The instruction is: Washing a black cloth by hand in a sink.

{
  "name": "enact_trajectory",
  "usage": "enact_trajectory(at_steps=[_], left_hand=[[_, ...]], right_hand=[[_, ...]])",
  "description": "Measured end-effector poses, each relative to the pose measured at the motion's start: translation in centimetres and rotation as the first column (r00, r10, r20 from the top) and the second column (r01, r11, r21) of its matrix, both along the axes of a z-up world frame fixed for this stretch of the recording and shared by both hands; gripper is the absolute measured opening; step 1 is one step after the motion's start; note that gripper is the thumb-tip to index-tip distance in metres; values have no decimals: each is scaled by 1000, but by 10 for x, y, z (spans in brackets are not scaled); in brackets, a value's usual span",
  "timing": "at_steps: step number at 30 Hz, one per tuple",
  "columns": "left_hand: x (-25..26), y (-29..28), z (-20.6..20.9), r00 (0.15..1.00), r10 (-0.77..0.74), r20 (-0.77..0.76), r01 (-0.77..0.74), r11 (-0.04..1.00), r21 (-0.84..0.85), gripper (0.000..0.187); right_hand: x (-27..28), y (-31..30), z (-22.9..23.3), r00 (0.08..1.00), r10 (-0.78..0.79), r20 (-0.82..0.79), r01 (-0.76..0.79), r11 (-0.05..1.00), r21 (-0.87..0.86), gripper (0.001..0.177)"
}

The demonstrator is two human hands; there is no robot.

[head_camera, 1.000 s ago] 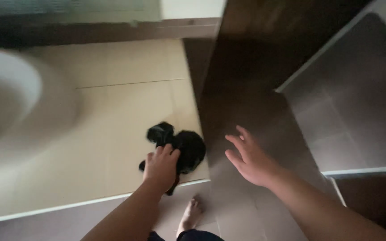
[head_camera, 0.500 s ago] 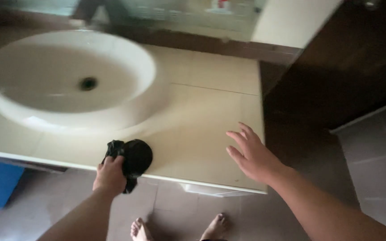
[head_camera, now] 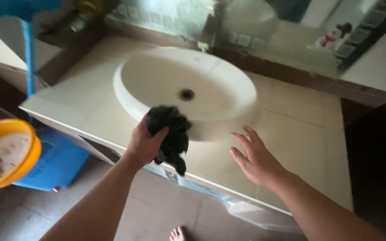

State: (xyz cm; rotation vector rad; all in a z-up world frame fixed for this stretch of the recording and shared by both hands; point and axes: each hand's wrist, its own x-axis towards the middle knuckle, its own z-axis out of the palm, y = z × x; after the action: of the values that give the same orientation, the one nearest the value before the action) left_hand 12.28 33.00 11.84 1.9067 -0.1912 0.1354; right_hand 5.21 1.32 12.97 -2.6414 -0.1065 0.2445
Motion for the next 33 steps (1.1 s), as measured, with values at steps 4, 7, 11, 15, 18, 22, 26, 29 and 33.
enact_trajectory(at_steps=[4,7,11,15,18,22,26,29,33], left_hand=[[26,2,47,989,-60,139,55,998,40,49],[47,-10,49,977,-123,172,54,931,360,55],[70,-29,9,961,-267,77,157,750,643,64],[78,-54,-33,930,-336,-150,361,754,549,60],[75,-79,-12,936,-289,-202,349,671,654,59],[78,-113,3,939,-170,-298,341,561,754,56],[95,-127,-19,923,-85,-374,346,605,717,63],[98,-136,-11,898,-76,-433,391,588,708,71],[106,-148,-13,855,-136,-501,481,569,667,80]], right_hand=[[14,20,2,999,19,50,-19,1000,-12,58],[16,25,5,1000,-2,7,2,1000,-6,59],[19,19,-3,1000,-27,-13,27,999,-20,59],[28,3,-18,997,-66,-27,65,998,-24,59],[39,-7,-21,995,-88,-41,88,996,-16,59],[60,-21,-17,995,-95,-44,92,995,-47,59],[78,-32,-6,988,-104,-118,104,995,-10,59],[88,-39,-15,998,-63,-19,63,997,46,57],[97,-36,-23,976,-12,217,-10,995,101,43]])
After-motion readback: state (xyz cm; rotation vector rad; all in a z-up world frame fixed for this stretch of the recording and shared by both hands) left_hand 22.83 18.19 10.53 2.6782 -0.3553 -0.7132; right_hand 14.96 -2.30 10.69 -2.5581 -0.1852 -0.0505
